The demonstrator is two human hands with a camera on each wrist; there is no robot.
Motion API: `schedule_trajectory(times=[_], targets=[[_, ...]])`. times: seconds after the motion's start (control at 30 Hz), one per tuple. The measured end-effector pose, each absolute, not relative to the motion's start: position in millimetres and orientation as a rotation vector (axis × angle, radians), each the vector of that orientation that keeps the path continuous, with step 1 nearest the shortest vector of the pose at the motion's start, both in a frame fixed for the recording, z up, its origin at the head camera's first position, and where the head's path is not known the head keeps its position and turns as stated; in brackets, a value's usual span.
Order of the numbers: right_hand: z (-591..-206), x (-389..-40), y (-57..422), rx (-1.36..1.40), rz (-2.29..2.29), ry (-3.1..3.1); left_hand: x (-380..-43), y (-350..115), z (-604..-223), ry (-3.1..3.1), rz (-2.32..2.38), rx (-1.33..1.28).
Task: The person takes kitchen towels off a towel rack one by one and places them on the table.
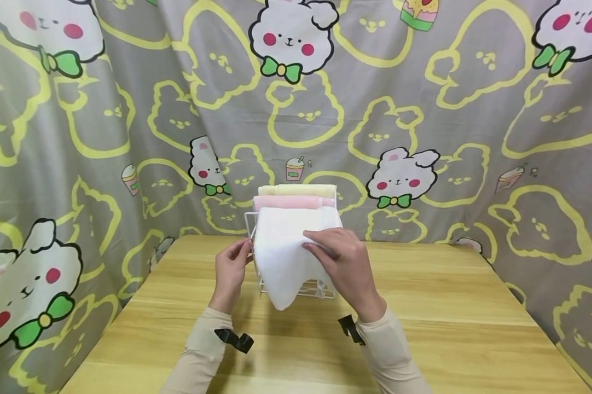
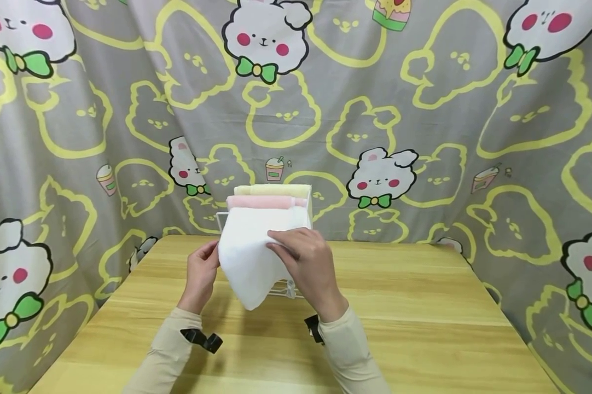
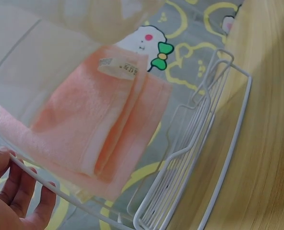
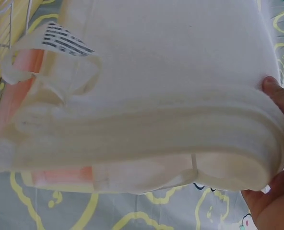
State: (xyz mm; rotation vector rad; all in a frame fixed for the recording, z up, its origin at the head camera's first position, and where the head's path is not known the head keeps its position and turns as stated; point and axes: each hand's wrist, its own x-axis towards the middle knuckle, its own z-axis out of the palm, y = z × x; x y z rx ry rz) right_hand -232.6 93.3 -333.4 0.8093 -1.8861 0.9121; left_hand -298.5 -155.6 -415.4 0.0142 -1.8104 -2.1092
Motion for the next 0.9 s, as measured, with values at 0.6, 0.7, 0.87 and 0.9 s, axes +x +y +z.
schedule_trajectory(times=[0.6, 0.7, 0.87, 0.9], targets=[[-331.8, -223.8, 96.9, 0.883, 0.830, -1.945, -299.2, -156.7, -416.8, -1.830, -2.103, 0.011], [-331.6, -223.0, 98.0, 0.885, 0.844, -1.952, -299.4, -156.6, -416.4, -1.828, -2.103, 0.015], [-331.8, -221.2, 97.7, 0.909, 0.853, -1.966, -299.3, -157.0, -417.1, -1.833, -2.098, 0.018], [-331.7, -220.7, 97.4, 0.915, 0.853, -1.973, -299.2, -157.1, -417.2, -1.831, -2.099, 0.018]])
